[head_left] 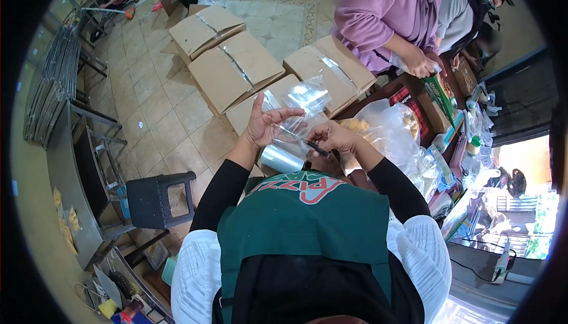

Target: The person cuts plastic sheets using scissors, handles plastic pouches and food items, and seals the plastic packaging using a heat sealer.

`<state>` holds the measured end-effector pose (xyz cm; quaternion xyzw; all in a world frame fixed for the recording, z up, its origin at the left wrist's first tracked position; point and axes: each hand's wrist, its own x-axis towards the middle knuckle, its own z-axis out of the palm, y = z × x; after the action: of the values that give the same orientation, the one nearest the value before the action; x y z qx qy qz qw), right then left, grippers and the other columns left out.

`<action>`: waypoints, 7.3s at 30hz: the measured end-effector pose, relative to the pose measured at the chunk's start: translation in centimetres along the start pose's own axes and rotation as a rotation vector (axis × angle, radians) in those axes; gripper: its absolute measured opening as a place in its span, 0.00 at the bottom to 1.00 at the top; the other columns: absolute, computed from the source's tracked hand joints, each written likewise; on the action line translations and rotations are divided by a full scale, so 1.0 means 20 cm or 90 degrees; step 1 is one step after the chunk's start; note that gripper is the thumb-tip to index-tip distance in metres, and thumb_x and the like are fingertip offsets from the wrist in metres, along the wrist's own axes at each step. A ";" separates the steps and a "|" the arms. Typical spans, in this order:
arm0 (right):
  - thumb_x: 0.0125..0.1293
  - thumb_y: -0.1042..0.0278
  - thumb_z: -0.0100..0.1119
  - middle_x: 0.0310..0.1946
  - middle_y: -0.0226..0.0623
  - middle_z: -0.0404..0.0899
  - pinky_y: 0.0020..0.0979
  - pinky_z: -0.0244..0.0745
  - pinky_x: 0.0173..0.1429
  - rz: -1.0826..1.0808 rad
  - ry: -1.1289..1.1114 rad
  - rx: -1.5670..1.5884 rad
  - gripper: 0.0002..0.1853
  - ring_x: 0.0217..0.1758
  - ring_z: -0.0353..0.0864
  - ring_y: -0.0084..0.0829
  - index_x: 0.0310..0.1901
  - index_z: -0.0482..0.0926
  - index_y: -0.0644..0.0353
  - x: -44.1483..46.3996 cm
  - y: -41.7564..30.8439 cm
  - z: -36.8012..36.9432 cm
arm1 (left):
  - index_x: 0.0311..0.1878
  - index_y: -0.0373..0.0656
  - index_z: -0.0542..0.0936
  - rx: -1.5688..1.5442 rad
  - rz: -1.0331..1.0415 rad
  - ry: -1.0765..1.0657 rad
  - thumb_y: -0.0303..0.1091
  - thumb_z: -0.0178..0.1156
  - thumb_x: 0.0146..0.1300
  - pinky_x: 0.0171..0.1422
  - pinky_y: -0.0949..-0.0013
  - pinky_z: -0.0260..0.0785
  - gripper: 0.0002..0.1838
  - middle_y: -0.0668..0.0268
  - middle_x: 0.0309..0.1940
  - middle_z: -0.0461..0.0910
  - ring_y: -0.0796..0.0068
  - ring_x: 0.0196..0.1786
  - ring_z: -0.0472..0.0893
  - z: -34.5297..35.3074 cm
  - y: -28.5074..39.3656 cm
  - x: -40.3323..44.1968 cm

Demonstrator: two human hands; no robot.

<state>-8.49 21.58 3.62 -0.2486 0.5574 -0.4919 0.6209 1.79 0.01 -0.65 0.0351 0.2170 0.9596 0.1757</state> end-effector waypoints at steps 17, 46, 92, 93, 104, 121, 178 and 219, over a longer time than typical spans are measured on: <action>0.46 0.79 0.66 0.21 0.30 0.76 0.20 0.66 0.20 -0.100 -0.035 -0.059 0.17 0.19 0.73 0.17 0.42 0.78 0.65 0.00 0.04 0.01 | 0.61 0.23 0.62 0.039 -0.035 0.092 0.84 0.29 0.45 0.60 0.50 0.67 0.64 0.49 0.61 0.64 0.51 0.59 0.70 0.08 -0.02 0.01; 0.49 0.75 0.67 0.24 0.30 0.76 0.21 0.68 0.20 -0.122 -0.022 -0.112 0.13 0.20 0.73 0.18 0.38 0.79 0.64 0.05 0.13 0.00 | 0.65 0.25 0.55 0.026 -0.105 -0.002 0.86 0.31 0.41 0.62 0.54 0.65 0.67 0.43 0.62 0.62 0.52 0.61 0.69 -0.02 -0.04 0.01; 0.54 0.82 0.57 0.41 0.31 0.76 0.23 0.72 0.42 -0.266 0.164 0.018 0.27 0.40 0.79 0.23 0.58 0.67 0.60 -0.15 0.01 0.06 | 0.53 0.38 0.73 0.396 0.202 0.378 0.21 0.59 0.58 0.32 0.78 0.75 0.18 0.65 0.43 0.79 0.79 0.42 0.79 0.16 -0.02 0.11; 0.53 0.83 0.56 0.40 0.33 0.77 0.24 0.72 0.43 -0.275 0.201 0.039 0.27 0.40 0.79 0.23 0.58 0.67 0.60 -0.15 0.02 0.05 | 0.54 0.38 0.73 0.440 0.192 0.390 0.22 0.60 0.58 0.35 0.77 0.75 0.19 0.66 0.45 0.78 0.80 0.43 0.79 0.20 -0.01 0.11; 0.50 0.65 0.67 0.35 0.45 0.79 0.09 0.58 0.20 -0.374 0.131 0.332 0.38 0.16 0.65 0.10 0.62 0.62 0.67 -0.15 0.00 0.05 | 0.61 0.41 0.68 0.443 0.229 0.305 0.22 0.57 0.60 0.38 0.73 0.79 0.24 0.64 0.60 0.69 0.72 0.53 0.77 0.30 0.00 0.12; 0.46 0.57 0.70 0.36 0.45 0.77 0.10 0.61 0.21 -0.383 0.157 0.315 0.41 0.17 0.65 0.13 0.60 0.64 0.69 -0.11 0.03 0.08 | 0.52 0.36 0.75 0.542 0.271 0.305 0.16 0.58 0.54 0.40 0.74 0.79 0.20 0.65 0.45 0.75 0.77 0.44 0.76 0.29 0.02 0.04; 0.43 0.61 0.66 0.47 0.40 0.64 0.27 0.74 0.35 -0.121 0.416 -0.127 0.31 0.38 0.75 0.31 0.52 0.74 0.65 0.08 0.02 -0.15 | 0.60 0.36 0.68 0.836 0.279 0.636 0.22 0.65 0.42 0.52 0.70 0.69 0.36 0.59 0.50 0.75 0.70 0.50 0.75 -0.07 -0.02 -0.14; 0.49 0.77 0.65 0.54 0.28 0.61 0.18 0.63 0.35 -0.393 0.447 -0.033 0.30 0.36 0.69 0.16 0.57 0.69 0.66 -0.14 -0.06 -0.05 | 0.61 0.36 0.61 0.799 0.421 0.664 0.33 0.61 0.60 0.62 0.63 0.61 0.29 0.54 0.60 0.64 0.62 0.63 0.63 -0.04 -0.02 -0.12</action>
<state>-9.50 23.84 5.74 -0.2367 0.6460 -0.6938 0.2128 3.98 -0.84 -1.47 -0.2562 0.7356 0.5589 -0.2844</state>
